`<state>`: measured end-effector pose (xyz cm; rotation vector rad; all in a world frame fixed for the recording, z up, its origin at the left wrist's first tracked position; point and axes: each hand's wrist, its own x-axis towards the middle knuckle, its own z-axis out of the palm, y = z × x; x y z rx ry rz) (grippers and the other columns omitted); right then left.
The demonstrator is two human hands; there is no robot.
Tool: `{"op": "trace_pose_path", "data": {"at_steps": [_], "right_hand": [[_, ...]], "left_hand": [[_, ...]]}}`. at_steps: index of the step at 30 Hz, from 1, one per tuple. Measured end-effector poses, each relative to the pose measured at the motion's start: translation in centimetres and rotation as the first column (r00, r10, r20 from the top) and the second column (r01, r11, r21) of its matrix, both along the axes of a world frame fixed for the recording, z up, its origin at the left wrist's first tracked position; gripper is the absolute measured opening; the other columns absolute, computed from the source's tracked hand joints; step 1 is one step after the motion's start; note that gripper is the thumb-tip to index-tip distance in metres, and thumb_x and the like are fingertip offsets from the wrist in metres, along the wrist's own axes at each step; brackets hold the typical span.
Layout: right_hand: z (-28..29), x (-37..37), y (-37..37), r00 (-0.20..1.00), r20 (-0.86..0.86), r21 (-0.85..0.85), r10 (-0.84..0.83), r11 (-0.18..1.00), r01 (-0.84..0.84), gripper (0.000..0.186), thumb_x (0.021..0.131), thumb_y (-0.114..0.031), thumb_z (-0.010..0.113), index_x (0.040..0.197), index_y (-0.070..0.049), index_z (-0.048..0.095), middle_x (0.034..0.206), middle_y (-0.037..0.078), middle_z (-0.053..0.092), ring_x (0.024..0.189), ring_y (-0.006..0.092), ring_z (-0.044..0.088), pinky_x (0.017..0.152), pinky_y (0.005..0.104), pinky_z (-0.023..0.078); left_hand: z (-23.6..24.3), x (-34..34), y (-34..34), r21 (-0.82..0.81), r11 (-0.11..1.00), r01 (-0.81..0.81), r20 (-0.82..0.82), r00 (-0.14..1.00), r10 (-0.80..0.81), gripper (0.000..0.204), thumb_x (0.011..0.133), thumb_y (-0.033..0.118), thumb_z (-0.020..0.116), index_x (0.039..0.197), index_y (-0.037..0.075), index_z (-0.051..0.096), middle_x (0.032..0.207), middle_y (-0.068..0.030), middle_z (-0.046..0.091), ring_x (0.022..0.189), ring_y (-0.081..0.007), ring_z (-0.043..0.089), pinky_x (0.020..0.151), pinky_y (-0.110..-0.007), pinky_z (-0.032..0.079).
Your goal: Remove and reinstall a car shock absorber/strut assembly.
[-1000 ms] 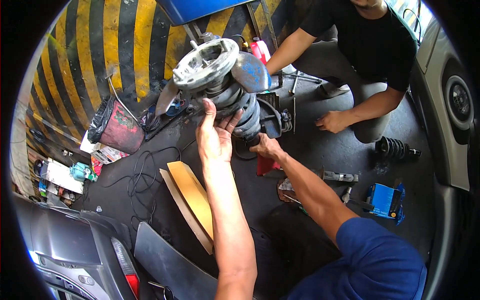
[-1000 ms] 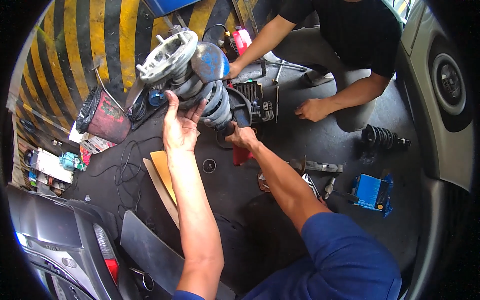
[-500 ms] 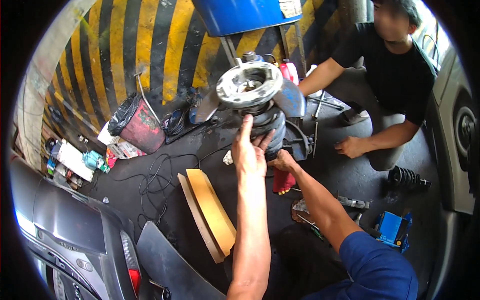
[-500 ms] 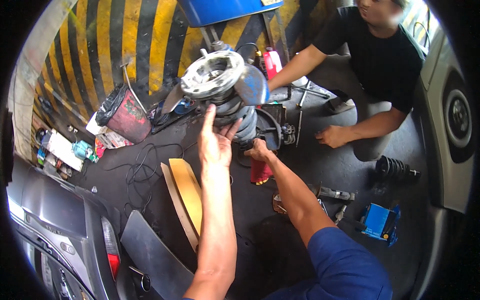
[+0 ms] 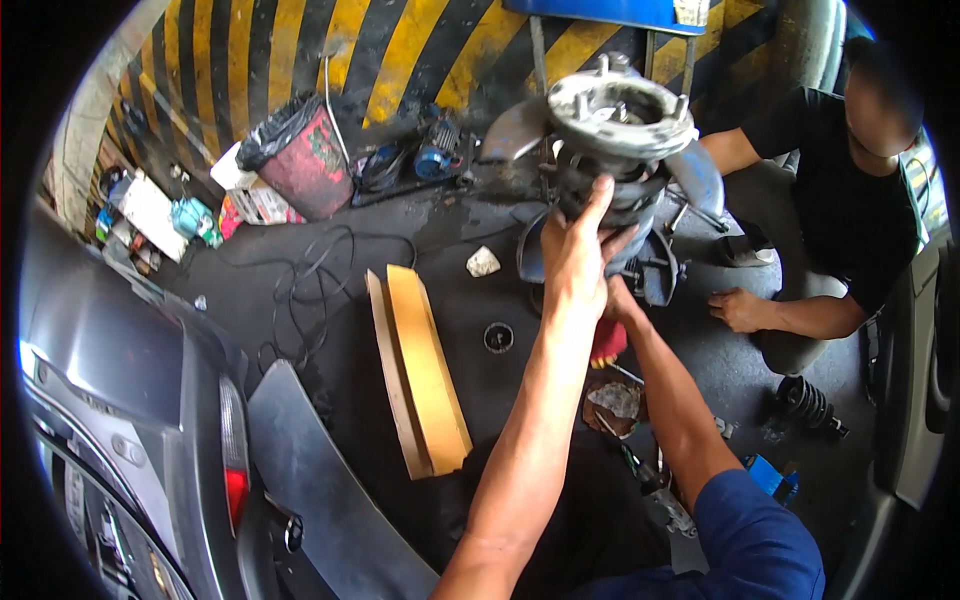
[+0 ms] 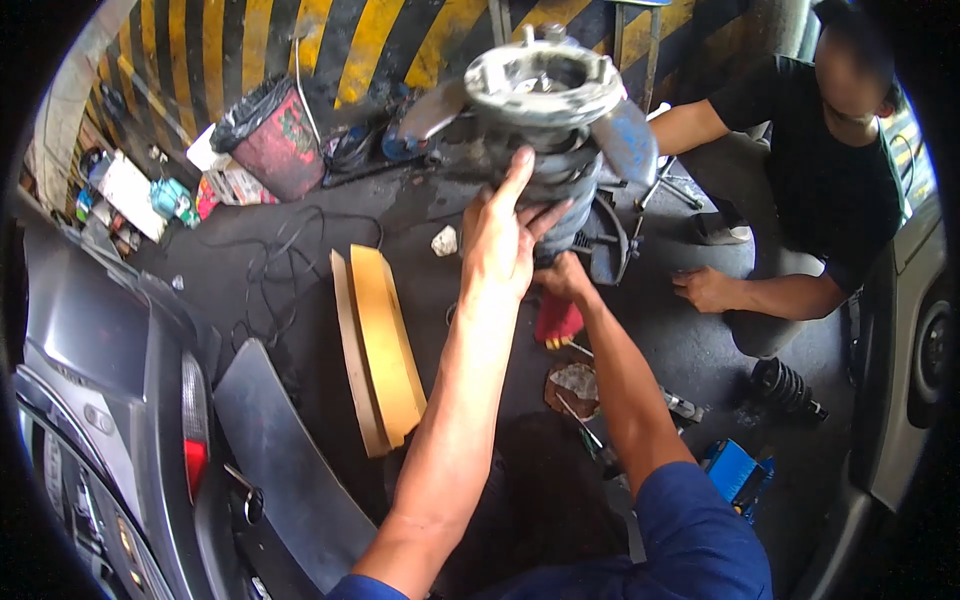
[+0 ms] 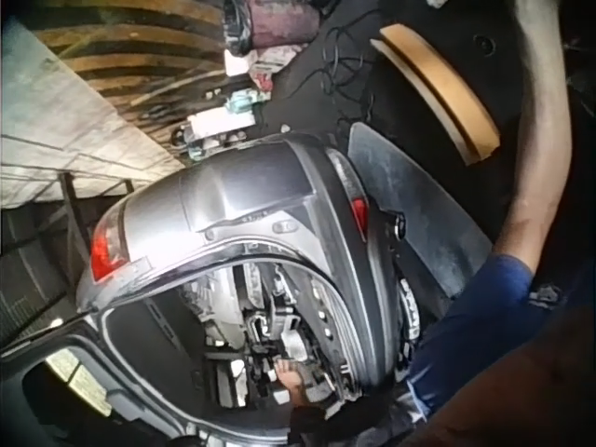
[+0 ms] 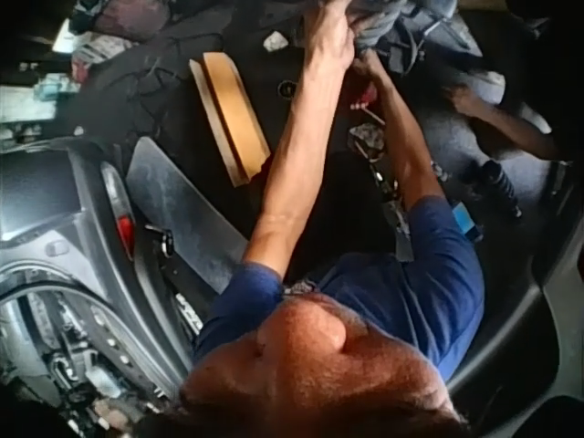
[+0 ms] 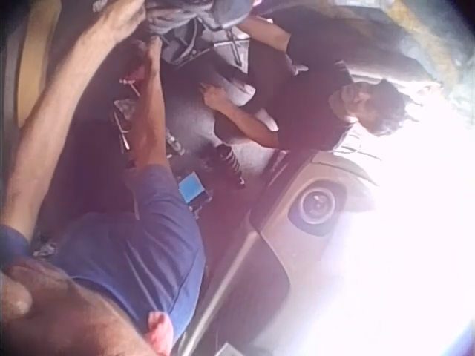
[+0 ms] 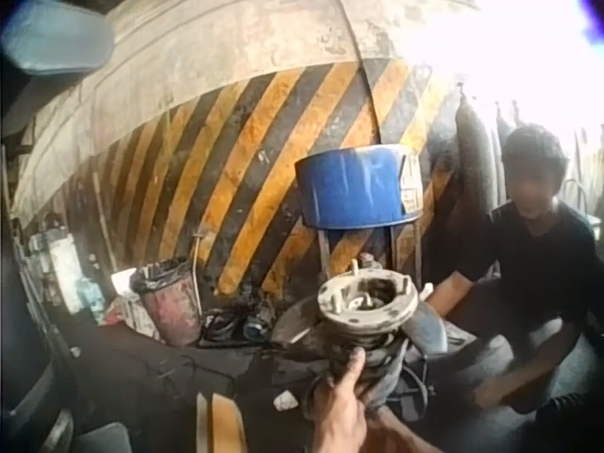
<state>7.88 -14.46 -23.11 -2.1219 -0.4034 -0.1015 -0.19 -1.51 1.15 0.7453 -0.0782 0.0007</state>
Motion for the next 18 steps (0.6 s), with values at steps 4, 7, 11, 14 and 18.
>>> {"op": "trace_pose_path", "data": {"at_steps": [4,7,11,14,18], "right_hand": [[3.1,-3.4,1.5,0.971,-0.208,0.222,0.116,0.973,-0.068,0.04,0.067,-0.017,0.077,0.099,0.004,0.066,0.095,0.017,0.069,0.091,0.023,0.064,0.082,0.0358,0.049],[4.0,-4.7,1.4,0.95,-0.263,0.172,0.168,0.977,-0.125,0.04,0.067,-0.017,0.077,0.099,0.004,0.066,0.096,0.017,0.069,0.091,0.0229,0.064,0.082,0.0357,0.049],[3.3,-4.1,-1.4,0.947,-0.279,0.121,0.162,0.984,-0.133,0.041,0.067,-0.017,0.077,0.1,0.003,0.066,0.096,0.016,0.069,0.091,0.0228,0.064,0.082,0.0357,0.049],[4.5,-3.5,-2.6,0.948,-0.271,0.101,0.17,0.984,-0.147,0.041,0.067,-0.016,0.077,0.101,0.003,0.065,0.097,0.015,0.069,0.091,0.0226,0.063,0.082,0.0356,0.049],[5.3,-2.4,-3.3,0.932,-0.289,0.073,0.218,0.976,-0.206,0.042,0.067,-0.016,0.077,0.102,0.002,0.065,0.097,0.015,0.069,0.09,0.0225,0.063,0.082,0.0356,0.049]], "left_hand": [[0.8,-0.8,-1.7,-0.004,0.995,-0.098,-0.054,0.994,0.097,0.052,0.083,0.019,0.071,0.124,0.0,0.046,0.114,-0.0133,0.059,0.1,-0.0244,0.062,0.081,-0.039,0.056],[0.3,-1.0,-5.2,-0.022,0.959,-0.283,0.068,0.956,0.284,0.048,0.083,0.021,0.072,0.121,0.003,0.049,0.112,-0.01,0.06,0.097,-0.0191,0.061,0.08,-0.039,0.055],[1.3,-0.7,-3.7,-0.129,0.98,-0.155,-0.087,0.986,0.144,0.058,0.083,0.031,0.072,0.125,0.001,0.044,0.116,-0.0137,0.058,0.094,-0.0245,0.065,0.073,-0.034,0.058],[0.8,-1.3,-2.9,-0.095,0.979,-0.18,-0.066,0.982,0.174,0.06,0.083,0.028,0.071,0.128,0.0,0.043,0.115,-0.0149,0.059,0.093,-0.0244,0.065,0.074,-0.034,0.058],[1.3,-2.9,-4.9,-0.123,0.98,-0.156,-0.064,0.987,0.149,0.052,0.085,0.02,0.069,0.125,-0.001,0.044,0.111,-0.0151,0.06,0.096,-0.0241,0.065,0.083,-0.035,0.056]]}}
